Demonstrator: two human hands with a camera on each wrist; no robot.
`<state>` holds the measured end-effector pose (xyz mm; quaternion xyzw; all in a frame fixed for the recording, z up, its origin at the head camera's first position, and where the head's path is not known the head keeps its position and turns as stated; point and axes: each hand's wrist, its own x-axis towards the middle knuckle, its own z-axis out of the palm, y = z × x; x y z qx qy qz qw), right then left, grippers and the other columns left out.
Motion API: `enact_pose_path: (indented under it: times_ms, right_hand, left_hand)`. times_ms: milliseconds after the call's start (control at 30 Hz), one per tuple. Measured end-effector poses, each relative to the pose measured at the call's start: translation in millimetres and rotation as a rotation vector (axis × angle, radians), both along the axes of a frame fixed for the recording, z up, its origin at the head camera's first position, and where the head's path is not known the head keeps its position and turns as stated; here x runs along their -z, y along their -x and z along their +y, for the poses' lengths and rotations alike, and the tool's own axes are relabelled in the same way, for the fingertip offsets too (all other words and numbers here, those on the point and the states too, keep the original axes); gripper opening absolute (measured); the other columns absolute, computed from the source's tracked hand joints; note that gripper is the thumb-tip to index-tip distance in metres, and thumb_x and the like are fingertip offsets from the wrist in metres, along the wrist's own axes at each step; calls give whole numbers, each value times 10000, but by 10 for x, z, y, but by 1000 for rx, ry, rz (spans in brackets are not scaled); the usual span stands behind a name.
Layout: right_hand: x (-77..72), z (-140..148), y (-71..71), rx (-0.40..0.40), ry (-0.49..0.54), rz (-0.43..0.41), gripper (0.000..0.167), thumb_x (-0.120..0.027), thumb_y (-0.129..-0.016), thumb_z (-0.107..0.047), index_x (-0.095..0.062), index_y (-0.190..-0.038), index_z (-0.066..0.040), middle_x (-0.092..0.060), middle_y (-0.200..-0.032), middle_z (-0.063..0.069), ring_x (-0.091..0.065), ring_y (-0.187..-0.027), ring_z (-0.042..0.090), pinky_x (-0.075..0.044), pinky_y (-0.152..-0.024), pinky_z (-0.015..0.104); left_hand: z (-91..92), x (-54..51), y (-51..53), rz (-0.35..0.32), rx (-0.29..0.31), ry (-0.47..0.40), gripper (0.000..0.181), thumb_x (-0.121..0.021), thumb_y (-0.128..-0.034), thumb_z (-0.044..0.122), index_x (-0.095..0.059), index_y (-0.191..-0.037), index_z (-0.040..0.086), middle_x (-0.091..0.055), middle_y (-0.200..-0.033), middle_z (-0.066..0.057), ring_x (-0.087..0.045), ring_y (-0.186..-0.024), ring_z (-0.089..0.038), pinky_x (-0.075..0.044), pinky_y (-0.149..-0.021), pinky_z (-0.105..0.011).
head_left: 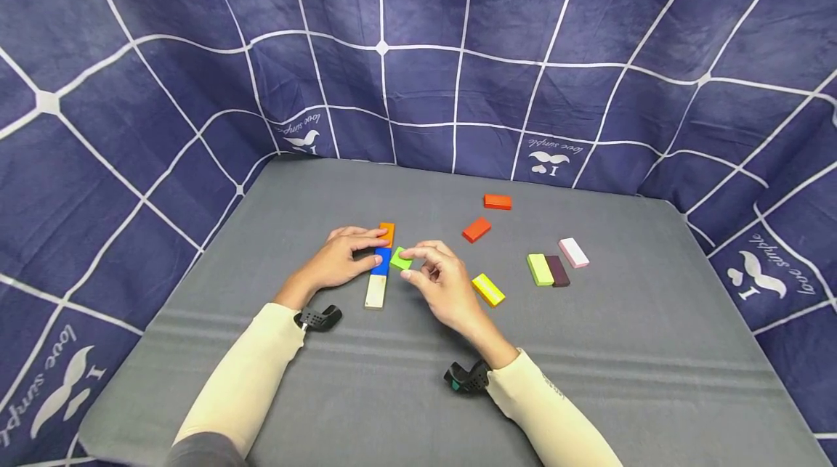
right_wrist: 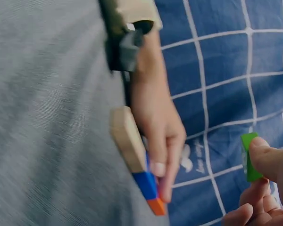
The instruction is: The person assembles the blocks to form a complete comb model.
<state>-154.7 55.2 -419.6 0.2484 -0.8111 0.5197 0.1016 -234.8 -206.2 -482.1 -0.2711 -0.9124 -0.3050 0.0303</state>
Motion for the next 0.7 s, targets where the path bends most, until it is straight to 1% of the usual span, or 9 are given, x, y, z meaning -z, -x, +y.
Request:
enact_pose_path:
  times_ms: [133, 267, 367, 500, 700]
  right_hand:
    - [97, -99, -52, -44, -18, -12, 234, -787, -864, -124, -750, -1094, -136, -649, -1120, 48, -504, -666, 44, -439, -591, 189]
    - [191, -179, -107, -98, -17, -48, 246, -791, -850, -91, -750, -1091, -121, -646, -1107, 50, -494, -660, 27, -437, -597, 181]
    - [248, -224, -137, -139, -31, -78, 246, -794, -852, -109, -749, -1092, -137, -648, -1106, 34, -485, -649, 25, -427, -594, 179]
    - [302, -253, -163, -188, -71, -105, 231, -793, -859, -143, -748, -1084, -162, -653, -1102, 8, -482, -650, 28, -417, -600, 176]
    - [371, -268, -185, -252, -116, -130, 228, -788, -861, -130, -751, -1086, -144, -657, -1082, 14, -477, -641, 2, -420, -598, 161]
  left_hand:
    - [0, -5, 1, 15, 8, -4, 434, -672, -950, 427, -649, -1356, 276, -533, -1498, 100, -487, -1330, -198, -223, -1140, -522]
    - [1, -9, -1, 19, 10, -5, 425, -672, -953, 415, -654, -1351, 270, -536, -1496, 99, -493, -1325, -191, -226, -1141, -515]
    - [3, -17, 1, 16, 8, -6, 419, -672, -954, 410, -652, -1351, 278, -535, -1495, 106, -492, -1328, -189, -221, -1149, -508]
    - [6, -17, 4, 10, 8, -4, 419, -671, -955, 413, -650, -1353, 286, -532, -1497, 113, -482, -1341, -194, -214, -1154, -502]
    - [2, -5, 5, 14, 6, 2, 419, -664, -957, 424, -645, -1357, 299, -528, -1496, 130, -480, -1344, -184, -221, -1154, -491]
